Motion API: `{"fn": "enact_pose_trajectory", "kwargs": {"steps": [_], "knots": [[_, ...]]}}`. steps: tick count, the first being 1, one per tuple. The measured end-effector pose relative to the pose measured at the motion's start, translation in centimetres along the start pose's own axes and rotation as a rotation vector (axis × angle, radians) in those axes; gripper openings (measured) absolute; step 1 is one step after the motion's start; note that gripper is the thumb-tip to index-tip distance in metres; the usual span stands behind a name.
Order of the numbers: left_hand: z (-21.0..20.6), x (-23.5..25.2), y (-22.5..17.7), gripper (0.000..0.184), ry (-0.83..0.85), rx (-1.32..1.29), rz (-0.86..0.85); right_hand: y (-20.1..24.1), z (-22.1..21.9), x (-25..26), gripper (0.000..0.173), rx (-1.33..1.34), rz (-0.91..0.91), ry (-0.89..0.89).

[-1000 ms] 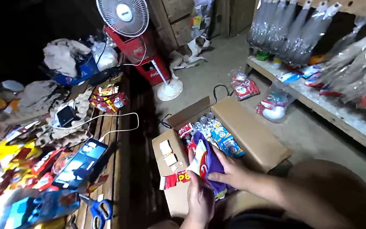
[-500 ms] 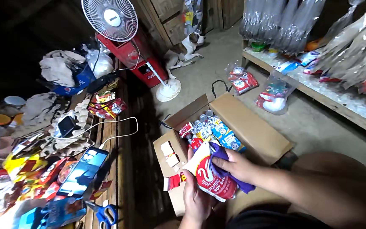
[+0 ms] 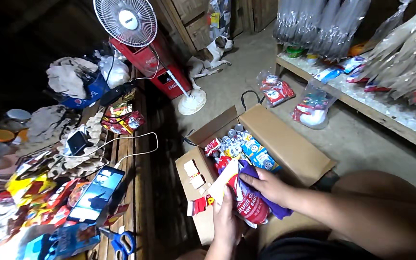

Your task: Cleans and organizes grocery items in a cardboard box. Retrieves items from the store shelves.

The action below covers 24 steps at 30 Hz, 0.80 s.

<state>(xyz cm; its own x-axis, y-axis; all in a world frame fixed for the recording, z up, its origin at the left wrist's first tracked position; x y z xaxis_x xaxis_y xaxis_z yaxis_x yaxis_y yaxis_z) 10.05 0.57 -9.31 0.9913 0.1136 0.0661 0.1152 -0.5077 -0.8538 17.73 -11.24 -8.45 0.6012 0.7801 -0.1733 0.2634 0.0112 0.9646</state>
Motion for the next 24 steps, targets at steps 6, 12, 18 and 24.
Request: {"fn": "enact_pose_trajectory", "kwargs": {"steps": [6, 12, 18, 24], "knots": [[0.4, 0.2, -1.0, 0.049, -0.042, -0.033, -0.039, 0.1, 0.1, 0.3, 0.033, 0.124, -0.011, 0.117], [1.4, 1.1, -4.1, 0.049, -0.135, -0.205, -0.192, -0.9, -0.2, 0.4, 0.048, 0.07, -0.141, 0.294], [1.8, 1.2, -3.8, 0.046, -0.119, -0.269, -0.177, -0.8, -0.5, 0.2, 0.053, 0.098, -0.096, 0.291], [0.2, 0.0, 0.4, 0.046, -0.028, -0.24, 0.045, 0.0, 0.0, 0.1, 0.056, 0.016, 0.034, 0.154]]}}
Point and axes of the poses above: each hand's wrist, its own x-axis towards the middle knuckle, its own z-axis out of the back of the hand, y = z × x, the point moved 5 cm from there along x, towards the middle knuckle, and after that the axes turned 13 degrees about y, right-handed, at the moved point
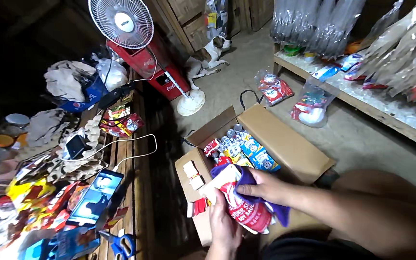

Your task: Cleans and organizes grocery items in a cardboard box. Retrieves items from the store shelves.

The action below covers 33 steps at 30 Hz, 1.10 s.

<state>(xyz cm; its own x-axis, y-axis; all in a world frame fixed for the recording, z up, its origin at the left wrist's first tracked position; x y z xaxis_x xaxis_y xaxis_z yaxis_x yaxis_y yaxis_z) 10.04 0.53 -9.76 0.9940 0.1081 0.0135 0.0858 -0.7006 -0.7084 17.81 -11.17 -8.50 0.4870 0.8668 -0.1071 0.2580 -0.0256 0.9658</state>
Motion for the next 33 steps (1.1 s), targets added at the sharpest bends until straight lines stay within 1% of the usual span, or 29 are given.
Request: {"fn": "enact_pose_trajectory", "kwargs": {"steps": [3, 6, 10, 13, 16, 19, 21, 23, 26, 29, 31, 33], "knots": [[-0.2, 0.0, 0.6, 0.045, 0.014, 0.011, 0.034, 0.1, 0.4, 0.1, 0.056, -0.007, 0.027, -0.042], [-0.2, 0.2, 0.5, 0.044, 0.006, 0.029, 0.036, 0.1, 0.3, 0.0, 0.05, 0.01, 0.023, -0.05], [-0.5, 0.4, 0.6, 0.047, 0.01, 0.02, 0.042, 0.1, 0.2, 0.0, 0.045, 0.035, -0.005, -0.044], [0.0, 0.6, 0.1, 0.047, -0.024, 0.046, 0.03, -0.2, 0.1, 0.2, 0.047, 0.065, -0.044, -0.008], [0.3, 1.1, -2.1, 0.048, -0.095, 0.027, -0.099, -0.6, -0.2, 0.3, 0.047, 0.065, -0.116, 0.054], [0.7, 1.9, -4.7, 0.049, -0.103, -0.047, -0.249, -1.1, -0.5, 0.3, 0.045, 0.068, -0.148, 0.084], [0.8, 2.1, -5.1, 0.049, -0.097, -0.081, -0.269, -1.2, -0.3, 0.3, 0.048, 0.05, -0.143, 0.069], [0.9, 1.9, -4.1, 0.046, -0.078, -0.099, -0.224, -1.2, 0.0, 0.3, 0.052, 0.031, -0.115, 0.03], [0.5, 1.0, -1.2, 0.045, -0.047, -0.065, -0.068, -0.4, 0.4, 0.4, 0.053, 0.036, -0.018, -0.091], [-0.5, 0.4, 1.1, 0.045, -0.005, -0.097, 0.053, 0.3, 1.3, 0.6, 0.064, -0.042, 0.094, -0.209], [-0.5, 0.6, 1.3, 0.044, 0.001, -0.123, 0.075, 0.5, 1.7, 0.7, 0.068, -0.093, 0.118, -0.233], [-0.1, 0.8, 0.5, 0.044, -0.027, -0.111, 0.036, 0.4, 1.6, 0.8, 0.066, -0.094, 0.089, -0.208]]}}
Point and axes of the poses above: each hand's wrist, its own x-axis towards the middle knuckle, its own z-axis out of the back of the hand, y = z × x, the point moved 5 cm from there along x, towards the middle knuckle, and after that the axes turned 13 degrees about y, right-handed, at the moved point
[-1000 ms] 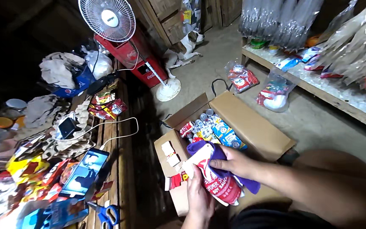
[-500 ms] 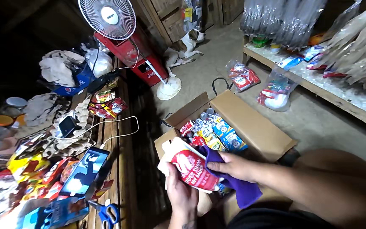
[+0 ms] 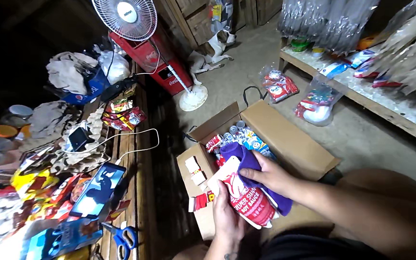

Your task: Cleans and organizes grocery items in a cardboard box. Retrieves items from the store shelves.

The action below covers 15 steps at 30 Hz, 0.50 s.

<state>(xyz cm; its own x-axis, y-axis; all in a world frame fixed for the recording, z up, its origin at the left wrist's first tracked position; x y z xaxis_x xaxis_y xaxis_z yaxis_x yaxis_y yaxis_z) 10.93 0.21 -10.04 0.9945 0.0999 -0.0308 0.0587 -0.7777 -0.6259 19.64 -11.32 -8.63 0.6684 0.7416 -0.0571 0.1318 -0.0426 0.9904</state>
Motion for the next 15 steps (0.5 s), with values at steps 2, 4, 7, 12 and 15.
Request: {"fn": "enact_pose_trajectory", "kwargs": {"steps": [2, 4, 7, 12, 15], "knots": [[0.2, 0.3, -1.6, 0.045, -0.043, 0.042, -0.081, -0.3, -0.5, -0.1, 0.065, 0.001, -0.083, 0.085], [0.3, 0.7, -3.3, 0.049, -0.047, 0.022, -0.179, -0.5, -0.9, -0.3, 0.063, 0.005, -0.188, 0.191], [0.4, 0.9, -4.6, 0.052, -0.045, -0.019, -0.255, -1.1, -1.1, -0.5, 0.063, 0.025, -0.232, 0.255], [0.3, 0.2, -1.8, 0.044, 0.0, 0.027, -0.088, -0.5, -0.6, -0.4, 0.069, -0.016, -0.075, 0.151], [-0.2, -0.4, 0.7, 0.045, 0.058, 0.015, 0.042, 0.1, 0.0, -0.3, 0.074, -0.038, 0.039, 0.044]]}}
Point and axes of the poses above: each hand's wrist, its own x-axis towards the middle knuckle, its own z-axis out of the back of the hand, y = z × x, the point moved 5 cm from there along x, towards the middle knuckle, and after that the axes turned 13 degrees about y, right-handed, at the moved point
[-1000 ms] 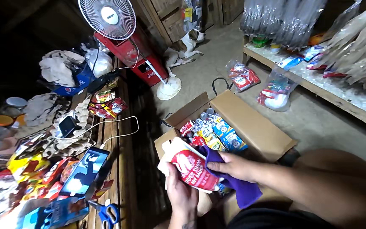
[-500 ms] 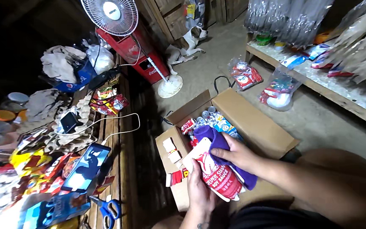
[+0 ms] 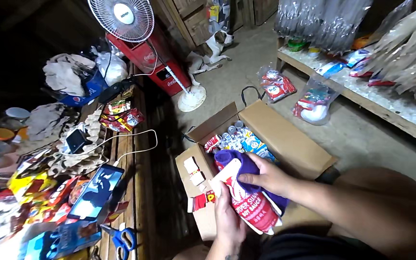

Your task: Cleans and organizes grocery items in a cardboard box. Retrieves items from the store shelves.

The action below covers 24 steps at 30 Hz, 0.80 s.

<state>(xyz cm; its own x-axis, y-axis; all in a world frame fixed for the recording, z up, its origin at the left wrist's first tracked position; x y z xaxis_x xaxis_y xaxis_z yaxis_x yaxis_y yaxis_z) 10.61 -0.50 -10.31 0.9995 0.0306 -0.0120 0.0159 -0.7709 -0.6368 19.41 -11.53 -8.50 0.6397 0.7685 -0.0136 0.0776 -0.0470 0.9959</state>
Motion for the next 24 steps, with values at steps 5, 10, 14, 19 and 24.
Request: {"fn": "enact_pose_trajectory", "kwargs": {"steps": [5, 10, 14, 19, 24], "knots": [[0.3, 0.1, -0.8, 0.045, -0.054, 0.05, -0.034, -0.2, 0.0, 0.1, 0.071, 0.013, -0.033, 0.036], [0.7, 1.0, -5.2, 0.051, -0.132, -0.016, -0.283, -0.9, -1.0, -0.2, 0.066, 0.049, -0.25, 0.254], [1.3, 1.1, -5.2, 0.049, -0.116, -0.049, -0.283, -0.7, -0.8, -0.1, 0.068, 0.024, -0.205, 0.223], [0.2, 0.1, -0.1, 0.045, -0.061, -0.043, 0.013, 0.0, 0.2, 0.2, 0.076, -0.024, -0.005, 0.004], [0.1, 0.2, -0.3, 0.043, -0.055, 0.039, -0.002, -0.1, 0.4, 0.2, 0.076, -0.053, -0.075, -0.031]]}}
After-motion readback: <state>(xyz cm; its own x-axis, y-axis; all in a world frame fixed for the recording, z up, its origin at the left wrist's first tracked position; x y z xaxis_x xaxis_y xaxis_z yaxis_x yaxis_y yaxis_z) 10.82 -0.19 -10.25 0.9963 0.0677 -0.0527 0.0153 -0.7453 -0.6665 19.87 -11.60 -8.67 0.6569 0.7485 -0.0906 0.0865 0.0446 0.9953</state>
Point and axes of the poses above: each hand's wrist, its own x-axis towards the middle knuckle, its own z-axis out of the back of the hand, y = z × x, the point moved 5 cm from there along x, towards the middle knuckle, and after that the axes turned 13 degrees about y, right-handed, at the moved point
